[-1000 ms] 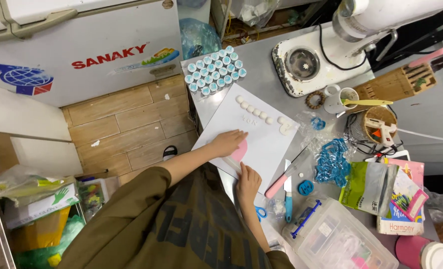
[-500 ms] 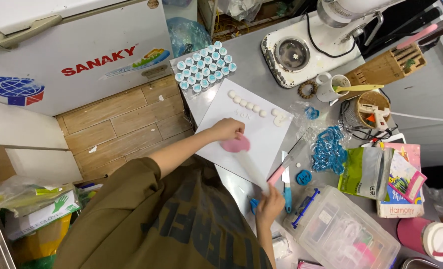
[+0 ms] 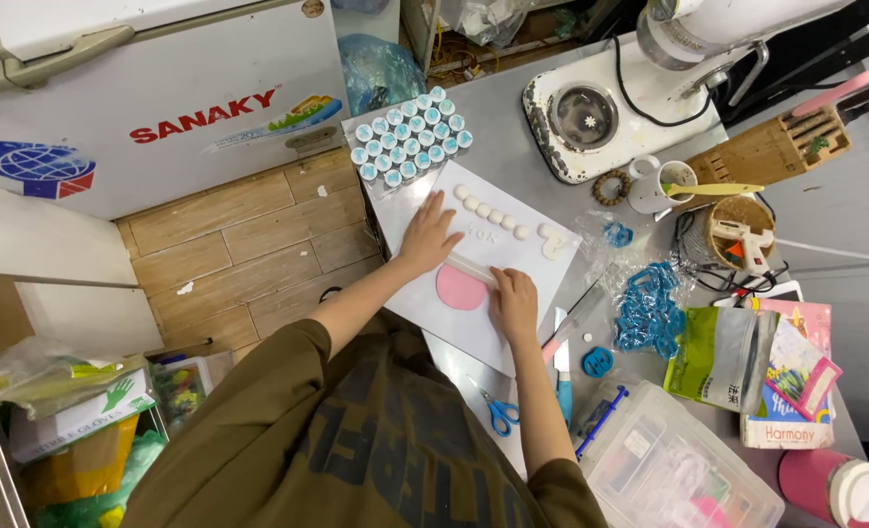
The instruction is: Rolling and shaping pink fondant on a white board in a bakery setting.
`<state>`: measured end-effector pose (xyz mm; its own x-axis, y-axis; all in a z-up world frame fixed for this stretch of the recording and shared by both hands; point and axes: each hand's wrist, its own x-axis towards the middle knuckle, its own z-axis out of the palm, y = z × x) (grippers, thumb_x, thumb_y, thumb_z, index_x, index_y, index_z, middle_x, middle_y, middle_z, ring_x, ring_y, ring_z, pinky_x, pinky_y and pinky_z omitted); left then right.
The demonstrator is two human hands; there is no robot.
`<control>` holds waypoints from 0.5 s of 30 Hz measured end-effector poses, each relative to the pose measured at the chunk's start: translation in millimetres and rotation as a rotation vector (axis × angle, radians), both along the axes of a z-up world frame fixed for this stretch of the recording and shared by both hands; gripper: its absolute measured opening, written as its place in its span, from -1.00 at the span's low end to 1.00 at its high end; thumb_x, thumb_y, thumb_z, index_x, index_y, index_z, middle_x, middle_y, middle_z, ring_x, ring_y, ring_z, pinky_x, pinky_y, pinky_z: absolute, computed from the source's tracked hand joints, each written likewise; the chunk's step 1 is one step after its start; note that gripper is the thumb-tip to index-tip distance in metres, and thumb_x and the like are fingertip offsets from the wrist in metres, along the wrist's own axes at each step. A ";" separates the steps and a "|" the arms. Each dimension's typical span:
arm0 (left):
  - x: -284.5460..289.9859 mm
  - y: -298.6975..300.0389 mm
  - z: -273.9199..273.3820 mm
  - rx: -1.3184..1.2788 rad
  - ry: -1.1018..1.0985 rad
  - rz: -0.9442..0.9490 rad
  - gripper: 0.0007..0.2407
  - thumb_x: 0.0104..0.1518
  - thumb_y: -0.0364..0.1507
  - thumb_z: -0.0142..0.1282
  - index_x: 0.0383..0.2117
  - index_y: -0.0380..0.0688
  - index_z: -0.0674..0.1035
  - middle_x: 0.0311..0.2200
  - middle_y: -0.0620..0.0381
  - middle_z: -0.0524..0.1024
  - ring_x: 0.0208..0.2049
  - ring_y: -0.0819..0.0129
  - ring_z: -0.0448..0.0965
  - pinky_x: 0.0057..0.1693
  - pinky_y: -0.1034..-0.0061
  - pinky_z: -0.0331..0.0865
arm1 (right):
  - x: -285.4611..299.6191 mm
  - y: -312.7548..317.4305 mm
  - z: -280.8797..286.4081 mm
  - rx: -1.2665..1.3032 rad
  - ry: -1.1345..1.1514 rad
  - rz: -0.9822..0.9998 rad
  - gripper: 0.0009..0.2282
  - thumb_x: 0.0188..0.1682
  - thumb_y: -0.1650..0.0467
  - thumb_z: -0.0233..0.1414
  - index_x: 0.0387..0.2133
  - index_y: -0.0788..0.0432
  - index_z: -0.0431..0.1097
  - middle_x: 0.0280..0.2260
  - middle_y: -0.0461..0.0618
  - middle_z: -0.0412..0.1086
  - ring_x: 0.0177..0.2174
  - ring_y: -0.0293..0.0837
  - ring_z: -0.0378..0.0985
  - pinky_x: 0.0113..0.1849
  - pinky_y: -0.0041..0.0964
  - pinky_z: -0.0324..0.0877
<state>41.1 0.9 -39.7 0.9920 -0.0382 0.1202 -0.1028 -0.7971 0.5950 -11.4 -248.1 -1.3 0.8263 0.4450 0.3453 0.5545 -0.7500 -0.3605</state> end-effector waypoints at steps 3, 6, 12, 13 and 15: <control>4.1 -7.9 -21.1 0.113 0.011 -0.077 -0.50 0.20 -0.27 0.09 0.23 -0.27 0.35 0.42 -0.31 -0.14 0.46 -0.11 -0.17 0.44 0.01 -0.18 | 12.3 6.0 7.8 -0.002 0.007 -0.081 -0.68 -0.21 0.39 0.22 -0.13 0.02 0.48 -0.14 0.06 0.41 -0.08 0.11 0.41 -0.03 0.01 0.27; 7.7 -9.1 7.0 0.244 -0.012 -0.111 -0.44 0.13 -0.36 0.07 0.31 -0.23 0.30 0.46 -0.22 -0.16 0.49 -0.01 -0.22 0.47 0.05 -0.26 | 30.9 8.5 -14.5 0.059 -0.025 -0.268 -0.77 -0.03 0.38 0.19 -0.11 0.09 0.45 -0.08 0.07 0.41 -0.05 0.11 0.41 -0.02 -0.01 0.28; 23.3 -18.4 3.2 0.268 -0.155 -0.138 -0.40 0.16 -0.33 0.04 0.36 -0.25 0.24 0.48 -0.16 -0.14 0.50 0.05 -0.19 0.50 0.08 -0.26 | 60.2 24.4 -19.1 0.033 0.018 -0.495 -0.74 -0.10 0.47 0.12 -0.12 0.26 0.41 -0.10 0.13 0.39 -0.04 0.17 0.40 -0.04 0.05 0.26; 22.2 -19.1 5.6 0.265 -0.153 -0.140 -0.40 0.16 -0.33 0.04 0.36 -0.25 0.24 0.48 -0.16 -0.14 0.50 0.05 -0.19 0.50 0.08 -0.26 | 60.8 22.9 -20.7 0.030 0.020 -0.497 -0.74 -0.10 0.47 0.12 -0.12 0.26 0.41 -0.10 0.13 0.39 -0.04 0.17 0.40 -0.04 0.05 0.26; 18.9 -20.4 10.0 0.234 -0.158 -0.131 -0.39 0.18 -0.27 0.00 0.37 -0.29 0.20 0.47 -0.17 -0.11 0.49 0.05 -0.17 0.48 0.07 -0.26 | 61.3 19.7 -24.5 0.009 0.091 -0.339 -0.63 -0.04 0.48 0.03 0.09 0.22 0.36 0.15 0.14 0.36 0.16 0.13 0.35 0.16 0.03 0.22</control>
<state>60.0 -19.4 -29.7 0.9464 -0.2097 0.2456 -0.2907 -0.8843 0.3654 49.9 -228.4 -25.8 0.9540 0.1374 0.2664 0.2400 -0.8826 -0.4042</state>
